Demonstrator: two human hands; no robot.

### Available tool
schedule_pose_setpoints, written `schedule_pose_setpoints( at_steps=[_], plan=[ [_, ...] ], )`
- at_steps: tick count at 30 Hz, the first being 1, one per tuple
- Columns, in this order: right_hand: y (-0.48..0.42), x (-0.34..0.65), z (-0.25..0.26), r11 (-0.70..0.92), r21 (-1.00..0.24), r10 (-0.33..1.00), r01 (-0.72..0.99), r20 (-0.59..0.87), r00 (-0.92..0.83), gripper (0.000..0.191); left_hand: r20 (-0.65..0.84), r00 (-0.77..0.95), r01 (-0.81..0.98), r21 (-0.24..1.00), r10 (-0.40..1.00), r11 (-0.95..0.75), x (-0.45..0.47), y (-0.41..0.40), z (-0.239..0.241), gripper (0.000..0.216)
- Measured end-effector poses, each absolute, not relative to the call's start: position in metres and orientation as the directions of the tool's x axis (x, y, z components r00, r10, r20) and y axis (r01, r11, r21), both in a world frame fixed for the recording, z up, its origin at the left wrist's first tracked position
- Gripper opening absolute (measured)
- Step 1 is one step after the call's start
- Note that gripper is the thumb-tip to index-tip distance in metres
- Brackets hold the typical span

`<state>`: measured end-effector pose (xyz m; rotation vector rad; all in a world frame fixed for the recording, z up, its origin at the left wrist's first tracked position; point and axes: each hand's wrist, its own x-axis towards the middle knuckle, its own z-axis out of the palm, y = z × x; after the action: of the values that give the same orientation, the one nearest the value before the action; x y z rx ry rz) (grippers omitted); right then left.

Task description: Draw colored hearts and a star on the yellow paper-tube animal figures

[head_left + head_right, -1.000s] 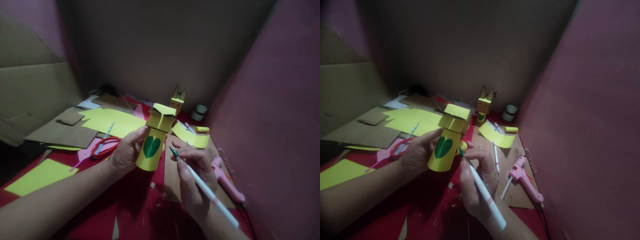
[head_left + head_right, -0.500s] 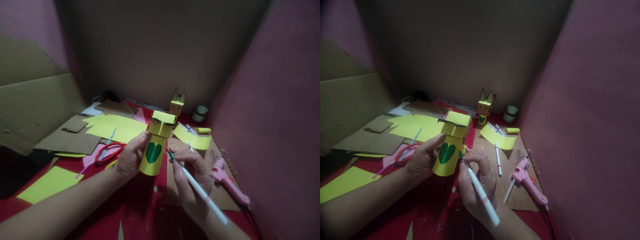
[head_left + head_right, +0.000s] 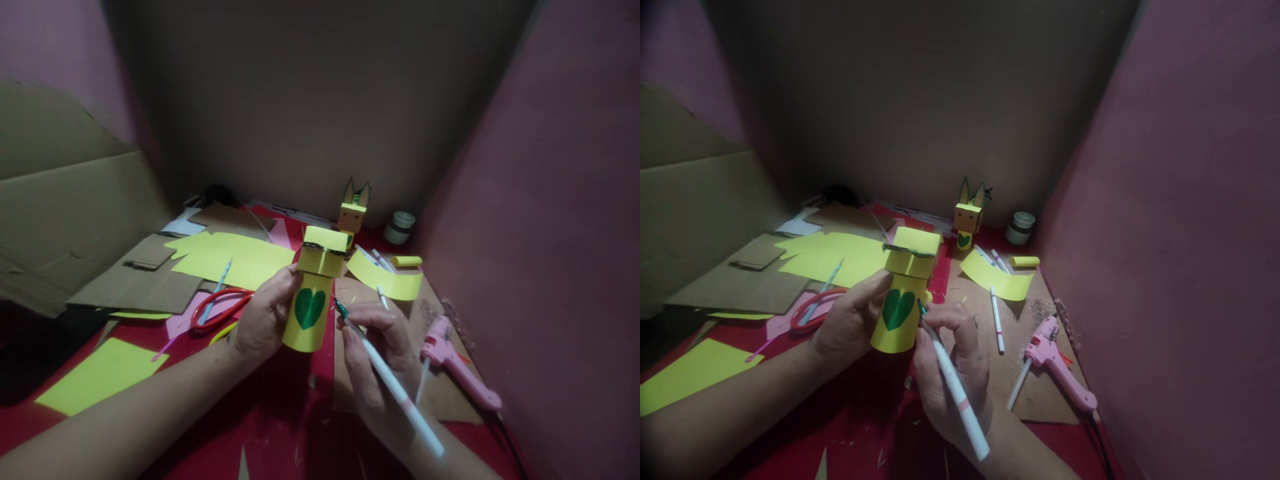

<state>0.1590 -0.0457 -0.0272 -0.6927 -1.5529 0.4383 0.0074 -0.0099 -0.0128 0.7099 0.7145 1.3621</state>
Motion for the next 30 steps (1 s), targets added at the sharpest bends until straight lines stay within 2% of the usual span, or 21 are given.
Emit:
schedule_pose_setpoints(
  at_steps=[4,7,17,30],
  plan=[
    [-0.051,0.155,-0.027,0.759,-0.628,0.644,0.169,0.763,-0.059,0.025,0.101,0.043,-0.534,0.843,0.994,-0.062,0.008,-0.014,-0.012,0.024],
    [-0.052,0.153,-0.032,0.745,-0.642,0.661,0.184,0.748,-0.066,0.024,0.132,-0.009,-0.5,0.858,0.991,-0.119,0.01,-0.018,-0.008,0.027],
    [-0.05,0.147,-0.03,0.713,-0.62,0.658,0.326,0.753,-0.006,0.02,0.126,0.029,-0.502,0.86,0.992,-0.095,0.013,-0.02,-0.008,0.038],
    [-0.054,0.151,-0.03,0.68,-0.65,0.691,0.34,0.723,0.001,0.019,0.144,0.051,-0.536,0.839,0.988,-0.095,0.014,-0.021,-0.013,0.045]
  ],
)
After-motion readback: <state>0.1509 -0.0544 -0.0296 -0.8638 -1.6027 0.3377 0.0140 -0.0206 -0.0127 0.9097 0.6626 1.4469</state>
